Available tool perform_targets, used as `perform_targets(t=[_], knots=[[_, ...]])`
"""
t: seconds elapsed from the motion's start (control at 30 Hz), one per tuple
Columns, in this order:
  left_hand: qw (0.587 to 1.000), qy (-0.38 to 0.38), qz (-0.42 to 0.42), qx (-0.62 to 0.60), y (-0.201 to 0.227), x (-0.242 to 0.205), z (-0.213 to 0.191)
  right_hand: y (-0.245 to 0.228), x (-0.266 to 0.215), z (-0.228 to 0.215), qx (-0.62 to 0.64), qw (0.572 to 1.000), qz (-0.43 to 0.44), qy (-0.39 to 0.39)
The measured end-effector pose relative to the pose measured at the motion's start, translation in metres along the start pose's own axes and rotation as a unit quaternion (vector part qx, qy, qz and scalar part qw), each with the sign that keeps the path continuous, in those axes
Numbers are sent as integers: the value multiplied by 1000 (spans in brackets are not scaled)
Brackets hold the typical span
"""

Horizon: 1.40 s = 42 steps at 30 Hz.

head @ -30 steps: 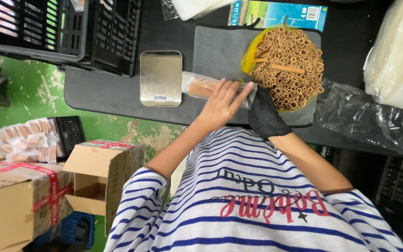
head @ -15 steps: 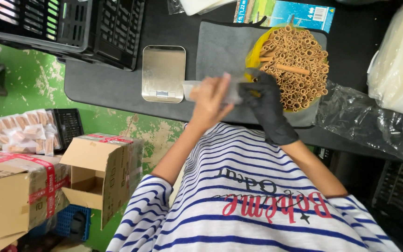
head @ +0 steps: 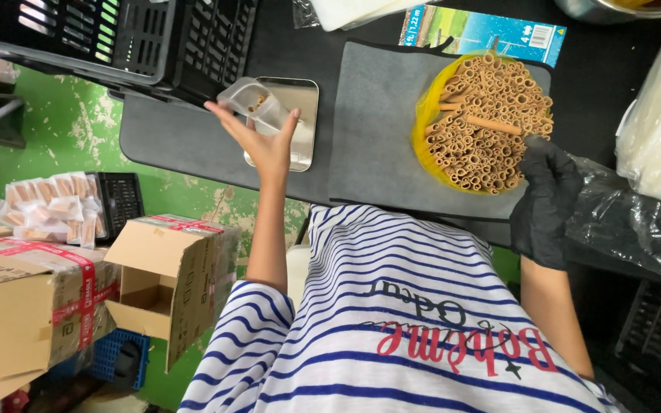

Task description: The person repeatedly picks up small brown cylindrical sticks from a yellow container and places them into a clear plastic bag. The bag is weighed on a digital scale, and the sticks are adjusted to reach a target weight. The person then seals the bag and places it into a black crate.

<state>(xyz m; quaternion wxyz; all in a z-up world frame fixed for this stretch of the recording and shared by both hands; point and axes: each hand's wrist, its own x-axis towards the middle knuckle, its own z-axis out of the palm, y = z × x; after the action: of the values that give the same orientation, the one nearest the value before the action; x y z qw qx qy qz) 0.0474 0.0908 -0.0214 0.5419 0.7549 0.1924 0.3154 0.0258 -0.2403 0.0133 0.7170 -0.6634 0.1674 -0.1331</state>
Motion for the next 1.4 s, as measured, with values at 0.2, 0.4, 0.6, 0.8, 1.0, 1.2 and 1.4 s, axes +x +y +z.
perform_targets(t=[0.2,0.4,0.6,0.8,1.0,1.2,1.4], knots=[[997,73,12,32,9,-1,-27,6,-4,-11,49,993,74,74],[991,119,16,57,-1,-2,-63,3,-1,-14,30,998,25,51],[988,131,2,77,-12,-7,-76,12,10,-16,29,998,-36,34],[992,100,-1,77,1,-7,-74,28,23,-20,-69,994,-78,-22],[996,56,15,72,8,-1,-70,55,43,-34,-190,953,-221,-81],[997,-23,26,66,15,4,-61,49,46,-31,-208,953,-219,-26],[998,-5,1,70,13,0,-56,18,50,-11,-359,874,-262,-197]])
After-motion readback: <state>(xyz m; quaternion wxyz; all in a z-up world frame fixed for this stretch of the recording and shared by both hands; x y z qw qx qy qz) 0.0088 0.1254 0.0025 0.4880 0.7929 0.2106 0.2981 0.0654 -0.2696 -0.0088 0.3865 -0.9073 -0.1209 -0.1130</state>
